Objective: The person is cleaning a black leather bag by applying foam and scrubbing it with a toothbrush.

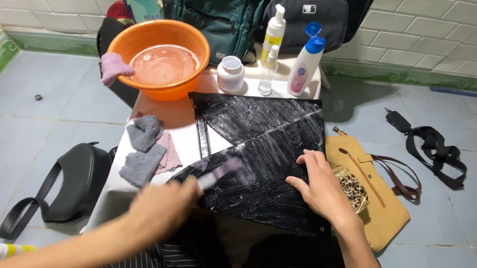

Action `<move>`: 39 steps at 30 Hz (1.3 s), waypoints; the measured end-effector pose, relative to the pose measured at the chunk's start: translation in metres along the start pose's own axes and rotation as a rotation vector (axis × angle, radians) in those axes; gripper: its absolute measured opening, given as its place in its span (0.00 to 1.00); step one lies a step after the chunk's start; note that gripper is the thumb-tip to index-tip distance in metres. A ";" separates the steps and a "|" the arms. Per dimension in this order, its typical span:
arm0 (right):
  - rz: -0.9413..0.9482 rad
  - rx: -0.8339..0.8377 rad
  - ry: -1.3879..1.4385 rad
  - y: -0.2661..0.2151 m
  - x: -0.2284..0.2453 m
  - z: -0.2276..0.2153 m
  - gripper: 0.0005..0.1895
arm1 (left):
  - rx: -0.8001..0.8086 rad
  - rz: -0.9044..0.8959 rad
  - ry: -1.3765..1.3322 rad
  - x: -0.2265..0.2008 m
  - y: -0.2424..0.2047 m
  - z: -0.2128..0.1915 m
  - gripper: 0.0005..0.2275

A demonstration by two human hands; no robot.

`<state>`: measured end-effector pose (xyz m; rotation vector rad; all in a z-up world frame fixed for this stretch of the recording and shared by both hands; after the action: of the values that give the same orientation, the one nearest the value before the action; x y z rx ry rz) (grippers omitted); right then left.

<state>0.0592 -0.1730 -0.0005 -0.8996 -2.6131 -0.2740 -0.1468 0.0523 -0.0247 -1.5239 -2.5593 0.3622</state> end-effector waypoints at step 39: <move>0.008 -0.033 0.107 -0.006 -0.001 0.000 0.24 | -0.004 0.092 -0.080 -0.048 0.028 -0.036 0.12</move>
<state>0.0561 -0.1781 -0.0008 -0.8809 -2.5129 -0.3543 -0.0916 0.0272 0.0024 -1.6658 -2.5559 0.4377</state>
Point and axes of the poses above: each hand's wrist, its own y-axis towards the middle knuckle, its own z-axis out of the palm, x = y × z, the point moved 10 cm from there along y, towards the middle knuckle, and after that the axes turned 14 degrees about -z, right-handed, at the moved point
